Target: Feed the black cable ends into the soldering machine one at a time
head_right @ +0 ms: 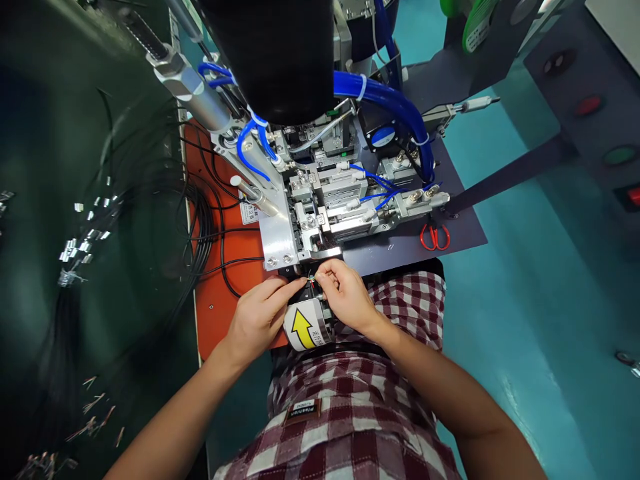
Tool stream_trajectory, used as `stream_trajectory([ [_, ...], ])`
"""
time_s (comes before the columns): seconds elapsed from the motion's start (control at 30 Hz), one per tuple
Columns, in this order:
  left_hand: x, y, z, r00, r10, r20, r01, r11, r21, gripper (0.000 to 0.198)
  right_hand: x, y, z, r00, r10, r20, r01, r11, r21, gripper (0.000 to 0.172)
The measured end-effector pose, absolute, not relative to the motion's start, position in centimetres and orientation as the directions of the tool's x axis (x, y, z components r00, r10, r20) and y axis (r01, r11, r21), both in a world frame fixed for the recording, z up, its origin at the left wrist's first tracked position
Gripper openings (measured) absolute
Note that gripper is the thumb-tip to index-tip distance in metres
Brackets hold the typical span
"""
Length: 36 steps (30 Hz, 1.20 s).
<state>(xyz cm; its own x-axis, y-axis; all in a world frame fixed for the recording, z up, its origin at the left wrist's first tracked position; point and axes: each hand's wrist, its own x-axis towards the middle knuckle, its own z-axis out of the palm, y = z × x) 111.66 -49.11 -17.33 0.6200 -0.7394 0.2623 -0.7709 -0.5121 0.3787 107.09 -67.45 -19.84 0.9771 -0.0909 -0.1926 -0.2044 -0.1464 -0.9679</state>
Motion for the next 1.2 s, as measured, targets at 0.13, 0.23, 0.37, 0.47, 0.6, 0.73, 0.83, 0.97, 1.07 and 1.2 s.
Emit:
stream_trajectory([
  [0.13,111.64,-49.06,-17.42,0.622,-0.739,0.261,-0.770,-0.515,0.377,0.032,106.96,-67.39,-19.92,0.978,-0.100,-0.181,-0.195,-0.163,-0.967,0.018],
  [0.23,111.62,-49.06,-17.38,0.624,-0.737,0.261,-0.769,-0.518,0.374,0.031,106.92,-67.35,-19.94,0.979,-0.110,-0.171,-0.188,-0.174,-0.967,0.018],
  [0.37,111.58,-49.09,-17.36,0.625,-0.735,0.262,-0.768,-0.517,0.378,0.032,106.97,-67.33,-19.89,0.980,-0.115,-0.163,-0.182,-0.180,-0.967,0.018],
  [0.47,111.55,-49.09,-17.43,0.626,-0.736,0.257,-0.767,-0.522,0.373,0.032,106.99,-67.32,-19.90,0.980,-0.117,-0.163,-0.184,-0.192,-0.964,0.018],
  [0.6,111.56,-49.10,-17.49,0.625,-0.737,0.257,-0.769,-0.524,0.367,0.032,106.91,-67.29,-19.92,0.980,-0.124,-0.154,-0.178,-0.219,-0.959,0.017],
  [0.73,111.55,-49.11,-17.42,0.620,-0.743,0.252,-0.773,-0.522,0.361,0.031,106.80,-67.28,-19.84,0.984,-0.126,-0.127,-0.156,-0.257,-0.954,0.017],
  [0.83,111.52,-49.12,-17.32,0.621,-0.743,0.252,-0.772,-0.523,0.360,0.031,106.77,-67.25,-19.75,0.983,-0.133,-0.129,-0.161,-0.265,-0.951,0.018],
  [0.97,111.52,-49.13,-17.28,0.627,-0.737,0.253,-0.768,-0.528,0.364,0.030,106.82,-67.13,-19.77,0.976,-0.130,-0.175,-0.198,-0.194,-0.961,0.018],
  [1.07,111.57,-49.11,-17.32,0.628,-0.736,0.253,-0.764,-0.523,0.377,0.029,106.83,-67.04,-19.88,0.970,-0.118,-0.214,-0.230,-0.135,-0.964,0.018],
  [1.2,111.66,-49.07,-17.34,0.623,-0.745,0.239,-0.763,-0.510,0.397,0.027,106.87,-67.04,-19.94,0.960,-0.091,-0.265,-0.272,-0.083,-0.959,0.019],
])
